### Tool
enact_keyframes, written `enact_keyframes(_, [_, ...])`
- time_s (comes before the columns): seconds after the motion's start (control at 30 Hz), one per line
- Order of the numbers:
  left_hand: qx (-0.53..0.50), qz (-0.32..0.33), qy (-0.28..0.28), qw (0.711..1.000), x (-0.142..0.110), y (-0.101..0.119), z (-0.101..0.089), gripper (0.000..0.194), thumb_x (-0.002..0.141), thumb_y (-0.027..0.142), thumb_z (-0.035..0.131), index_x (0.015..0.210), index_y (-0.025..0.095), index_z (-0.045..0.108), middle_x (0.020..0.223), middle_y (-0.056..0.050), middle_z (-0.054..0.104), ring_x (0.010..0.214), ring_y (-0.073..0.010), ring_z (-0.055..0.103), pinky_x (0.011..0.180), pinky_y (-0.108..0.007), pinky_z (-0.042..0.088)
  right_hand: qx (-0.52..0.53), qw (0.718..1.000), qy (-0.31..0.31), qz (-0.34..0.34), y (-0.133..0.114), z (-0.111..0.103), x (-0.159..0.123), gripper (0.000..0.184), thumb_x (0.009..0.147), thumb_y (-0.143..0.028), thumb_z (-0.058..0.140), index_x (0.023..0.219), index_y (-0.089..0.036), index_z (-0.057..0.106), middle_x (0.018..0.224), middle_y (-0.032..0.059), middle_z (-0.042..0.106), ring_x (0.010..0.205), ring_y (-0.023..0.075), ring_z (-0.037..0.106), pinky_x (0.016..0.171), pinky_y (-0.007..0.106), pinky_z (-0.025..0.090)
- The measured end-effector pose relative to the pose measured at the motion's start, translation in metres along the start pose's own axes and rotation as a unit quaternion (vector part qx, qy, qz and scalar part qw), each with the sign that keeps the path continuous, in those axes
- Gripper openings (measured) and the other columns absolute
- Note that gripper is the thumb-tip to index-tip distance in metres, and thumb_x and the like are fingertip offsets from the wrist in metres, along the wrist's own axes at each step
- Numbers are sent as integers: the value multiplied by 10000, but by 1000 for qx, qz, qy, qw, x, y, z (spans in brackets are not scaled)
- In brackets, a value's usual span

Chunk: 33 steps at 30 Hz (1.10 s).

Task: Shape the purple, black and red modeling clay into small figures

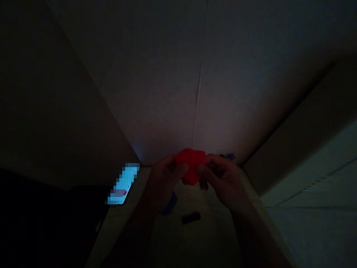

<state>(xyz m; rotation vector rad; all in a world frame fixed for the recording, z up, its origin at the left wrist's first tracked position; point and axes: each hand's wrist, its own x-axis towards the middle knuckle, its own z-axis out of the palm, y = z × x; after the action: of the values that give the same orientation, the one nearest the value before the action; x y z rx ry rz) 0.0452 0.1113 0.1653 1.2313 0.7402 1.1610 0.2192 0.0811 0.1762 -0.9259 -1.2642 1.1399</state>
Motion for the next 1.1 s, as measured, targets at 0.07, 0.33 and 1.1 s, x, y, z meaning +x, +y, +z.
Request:
enact_keyframes(0.07, [18,1,3,1000,-1,2,0,273,891,454,811,950,188,805,722,-33,706,630,-144,600,583,-251,475,-14,1000,1,-9,0,0,0,276,855,-390,850,773,-177,695,566,-25,646,477,93,555,466,196,447])
enact_keyframes(0.33, [33,-5,11,999,-3,5,2,248,889,423,812,957,185,819,760,-50,752,684,-186,651,631,-286,488,-89,995,17,-37,4,0,1,273,864,-390,840,774,-180,692,607,-23,619,524,109,549,482,217,438])
enact_keyframes(1.1, [-335,-150,34,930,2,8,12,392,753,118,595,1130,123,706,1099,-126,793,1080,-298,755,1075,-496,560,-352,892,73,-274,3,-2,-1,206,957,-231,697,1163,-248,713,1121,102,713,1026,254,689,869,427,597])
